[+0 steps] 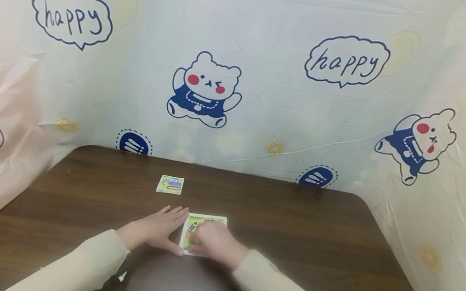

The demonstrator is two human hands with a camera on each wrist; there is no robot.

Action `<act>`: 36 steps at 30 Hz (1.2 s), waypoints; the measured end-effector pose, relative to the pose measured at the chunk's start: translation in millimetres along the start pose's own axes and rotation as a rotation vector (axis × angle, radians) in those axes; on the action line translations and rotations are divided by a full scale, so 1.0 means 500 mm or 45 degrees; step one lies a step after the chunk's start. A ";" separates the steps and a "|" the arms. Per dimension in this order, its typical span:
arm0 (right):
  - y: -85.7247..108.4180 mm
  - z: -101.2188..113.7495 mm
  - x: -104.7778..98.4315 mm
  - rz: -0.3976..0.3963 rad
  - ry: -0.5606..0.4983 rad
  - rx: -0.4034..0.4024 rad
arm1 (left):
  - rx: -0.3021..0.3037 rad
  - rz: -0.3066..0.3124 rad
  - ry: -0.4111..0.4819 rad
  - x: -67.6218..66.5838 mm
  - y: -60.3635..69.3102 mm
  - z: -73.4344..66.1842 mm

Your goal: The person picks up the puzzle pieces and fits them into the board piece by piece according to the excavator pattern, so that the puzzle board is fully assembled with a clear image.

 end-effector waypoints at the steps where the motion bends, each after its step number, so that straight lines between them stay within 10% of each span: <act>1: -0.001 0.001 0.000 -0.002 0.006 -0.005 | 0.001 -0.002 -0.003 -0.001 0.000 0.000; 36: -0.020 -0.002 0.007 0.027 -0.145 0.195 | 0.019 -0.013 -0.017 -0.004 0.003 -0.005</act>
Point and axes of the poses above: each hand's wrist, its own y-axis away from the middle knuckle, its own x-axis out of the palm, z = x × y, the point moved 3 cm from there along -y, towards the middle knuckle, and after that the axes turned 6 degrees about -y, right-handed, at the moved point
